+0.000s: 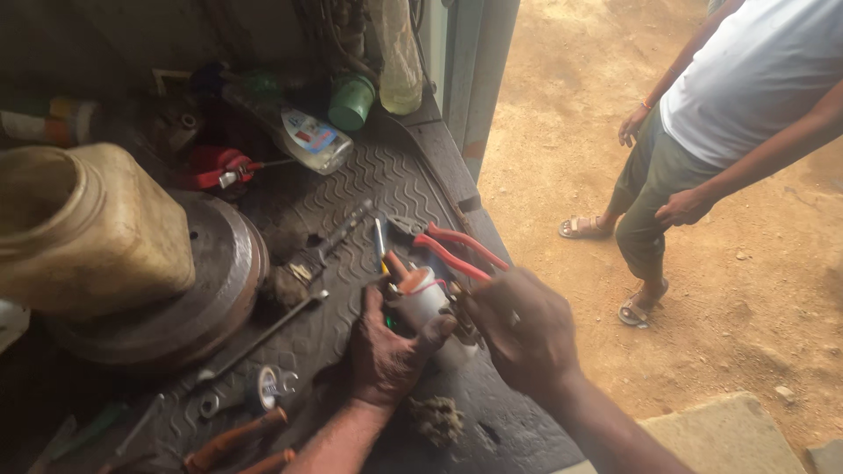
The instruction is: The person uses pliers and a screwdriver to disassemble and clean a small cylindrical fuel pump on a workbench, removing wires and a bracket before scrubbing a component with a small piece of abrasive material.
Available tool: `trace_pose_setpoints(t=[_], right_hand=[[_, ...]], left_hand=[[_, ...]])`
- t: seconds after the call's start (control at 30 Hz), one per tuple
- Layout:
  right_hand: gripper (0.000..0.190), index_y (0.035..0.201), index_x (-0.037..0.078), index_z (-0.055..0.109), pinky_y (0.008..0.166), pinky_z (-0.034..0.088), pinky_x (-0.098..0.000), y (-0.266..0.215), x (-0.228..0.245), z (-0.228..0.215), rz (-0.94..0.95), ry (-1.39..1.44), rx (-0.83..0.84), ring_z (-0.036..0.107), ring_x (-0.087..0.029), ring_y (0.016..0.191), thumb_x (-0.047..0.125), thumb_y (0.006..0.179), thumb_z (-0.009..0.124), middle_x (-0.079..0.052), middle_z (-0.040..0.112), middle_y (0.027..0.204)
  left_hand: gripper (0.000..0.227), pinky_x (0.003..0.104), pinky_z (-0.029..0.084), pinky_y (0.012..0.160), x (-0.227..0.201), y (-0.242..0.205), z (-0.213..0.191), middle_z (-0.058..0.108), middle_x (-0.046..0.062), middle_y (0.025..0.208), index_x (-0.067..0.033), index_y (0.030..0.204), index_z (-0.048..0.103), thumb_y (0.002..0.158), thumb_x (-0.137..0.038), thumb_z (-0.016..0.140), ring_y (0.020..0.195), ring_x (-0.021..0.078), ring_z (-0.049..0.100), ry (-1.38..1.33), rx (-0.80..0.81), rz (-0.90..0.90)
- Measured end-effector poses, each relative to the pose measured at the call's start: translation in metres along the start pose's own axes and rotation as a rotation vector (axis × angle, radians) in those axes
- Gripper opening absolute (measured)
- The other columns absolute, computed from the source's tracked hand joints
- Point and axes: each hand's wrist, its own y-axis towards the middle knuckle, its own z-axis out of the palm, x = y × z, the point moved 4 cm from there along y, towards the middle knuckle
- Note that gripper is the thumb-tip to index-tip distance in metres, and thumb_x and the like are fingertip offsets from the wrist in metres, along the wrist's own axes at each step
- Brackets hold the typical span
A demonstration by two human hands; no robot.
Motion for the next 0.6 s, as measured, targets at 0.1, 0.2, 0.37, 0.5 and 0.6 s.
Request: trace_pose_setpoints(t=[0.1, 0.2, 0.37, 0.5, 0.6], right_hand=[[0.010, 0.089, 0.011, 0.065, 0.062, 0.052, -0.0407, 0.003, -0.005, 0.001, -0.084, 0.006, 0.019, 0.069, -0.028, 0.070, 0.013, 0.087, 0.074, -0.009, 0.066, 0.078], [0.007, 0.092, 0.010, 0.066, 0.062, 0.053, -0.0403, -0.006, -0.017, -0.001, -0.068, 0.046, 0.089, 0.069, -0.029, 0.072, 0.013, 0.088, 0.071, -0.010, 0.066, 0.080], [0.007, 0.093, 0.010, 0.072, 0.060, 0.052, -0.0360, -0.047, -0.050, -0.023, 0.197, 0.100, 0.161, 0.065, -0.020, 0.069, 0.016, 0.091, 0.072, -0.006, 0.068, 0.076], [0.015, 0.096, 0.003, 0.071, 0.051, 0.044, -0.0295, -0.062, -0.073, -0.030, 0.662, 0.469, 0.097, 0.052, -0.011, 0.057, 0.017, 0.095, 0.068, -0.004, 0.062, 0.068], [0.019, 0.105, 0.007, 0.071, 0.047, 0.041, -0.0259, -0.070, -0.076, -0.025, 0.866, 0.610, 0.074, 0.049, -0.008, 0.054, 0.016, 0.090, 0.066, -0.001, 0.063, 0.070]], left_hand=[[0.087, 0.033, 0.060, 0.084, 0.000, -0.001, 0.001, 0.074, 0.008, 0.107, -0.0037, 0.129, 0.056, 0.065, -0.054, 0.087, 0.096, 0.0167, 0.073, 0.021, -0.014, 0.017], [0.088, 0.033, 0.059, 0.085, 0.000, -0.001, 0.002, 0.074, 0.009, 0.104, -0.0027, 0.127, 0.055, 0.066, -0.057, 0.087, 0.095, 0.0159, 0.072, -0.012, -0.024, 0.034], [0.088, 0.031, 0.060, 0.086, 0.003, -0.004, 0.002, 0.075, 0.009, 0.102, -0.0029, 0.125, 0.056, 0.066, -0.062, 0.085, 0.095, 0.0148, 0.073, 0.007, -0.030, 0.059], [0.090, 0.032, 0.059, 0.087, 0.002, -0.004, 0.003, 0.073, 0.009, 0.103, -0.0031, 0.127, 0.056, 0.067, -0.063, 0.085, 0.096, 0.0160, 0.072, -0.032, -0.019, 0.036], [0.089, 0.033, 0.059, 0.089, 0.001, -0.004, 0.002, 0.073, 0.009, 0.105, -0.0040, 0.129, 0.055, 0.068, -0.063, 0.083, 0.098, 0.0162, 0.072, 0.008, -0.017, 0.054]])
